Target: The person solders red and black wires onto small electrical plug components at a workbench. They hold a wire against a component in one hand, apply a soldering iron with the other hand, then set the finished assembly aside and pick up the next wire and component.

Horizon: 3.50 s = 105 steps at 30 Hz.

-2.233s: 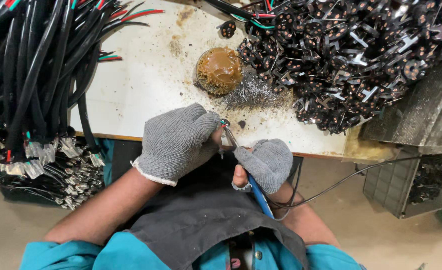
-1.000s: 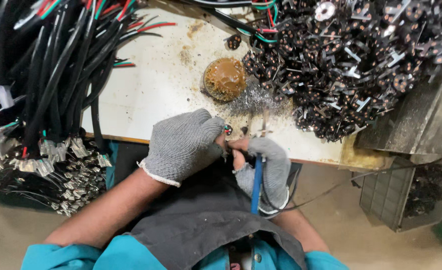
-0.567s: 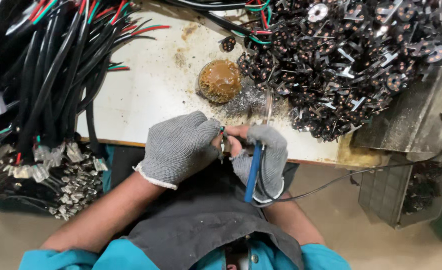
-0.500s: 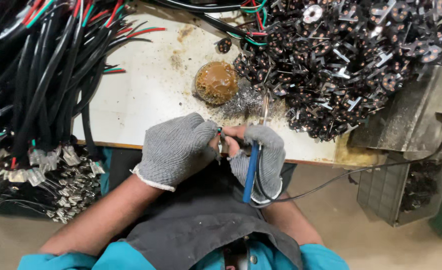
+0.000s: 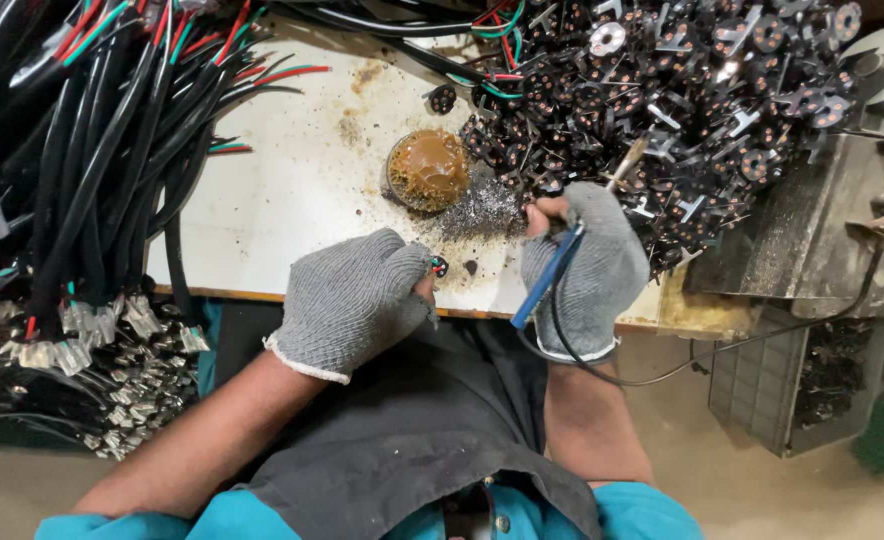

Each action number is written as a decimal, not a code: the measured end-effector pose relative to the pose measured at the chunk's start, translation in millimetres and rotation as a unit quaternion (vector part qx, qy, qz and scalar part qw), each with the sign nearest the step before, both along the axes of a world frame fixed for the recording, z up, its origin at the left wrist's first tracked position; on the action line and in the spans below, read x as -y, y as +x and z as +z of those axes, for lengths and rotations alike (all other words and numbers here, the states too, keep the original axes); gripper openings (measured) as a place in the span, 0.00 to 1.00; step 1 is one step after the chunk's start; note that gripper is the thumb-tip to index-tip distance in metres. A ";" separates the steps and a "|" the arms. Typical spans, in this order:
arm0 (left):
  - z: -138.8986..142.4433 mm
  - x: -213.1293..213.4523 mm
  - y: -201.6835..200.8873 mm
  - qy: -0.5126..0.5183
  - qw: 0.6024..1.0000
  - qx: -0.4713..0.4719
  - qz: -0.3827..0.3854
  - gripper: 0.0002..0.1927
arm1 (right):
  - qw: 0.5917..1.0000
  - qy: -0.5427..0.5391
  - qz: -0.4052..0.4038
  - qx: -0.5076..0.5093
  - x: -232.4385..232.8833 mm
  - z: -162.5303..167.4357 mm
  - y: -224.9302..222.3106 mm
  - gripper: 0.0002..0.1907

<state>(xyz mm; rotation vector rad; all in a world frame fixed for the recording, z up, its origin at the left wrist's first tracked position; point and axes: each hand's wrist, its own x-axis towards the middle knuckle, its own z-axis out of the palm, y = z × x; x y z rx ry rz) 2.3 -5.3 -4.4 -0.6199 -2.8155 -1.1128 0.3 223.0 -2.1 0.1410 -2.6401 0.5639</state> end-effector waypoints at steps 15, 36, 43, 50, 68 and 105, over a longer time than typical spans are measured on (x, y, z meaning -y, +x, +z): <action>1.6 -2.2 -1.0 -0.010 1.000 0.002 0.006 0.09 | 1.000 -0.004 -0.013 0.019 6.3 5.8 -0.8 0.12; -4.7 2.1 -0.6 -0.018 0.999 0.030 -0.009 0.06 | 0.974 0.004 0.219 0.057 28.8 22.5 7.3 0.22; -3.8 0.5 -0.1 -0.028 0.999 0.040 -0.011 0.07 | 0.971 0.086 0.210 0.070 35.5 23.4 20.2 0.14; -7.2 3.8 3.2 -0.012 1.000 0.015 -0.011 0.07 | 0.950 0.111 0.289 0.027 33.2 34.0 22.5 0.10; 44.8 70.4 34.2 0.116 0.968 0.217 0.046 0.10 | 0.977 -0.202 0.069 0.023 38.5 14.9 26.4 0.06; 73.7 108.6 -6.2 -0.378 0.909 0.086 0.156 0.19 | 0.989 -0.053 0.127 0.060 42.3 11.8 27.0 0.17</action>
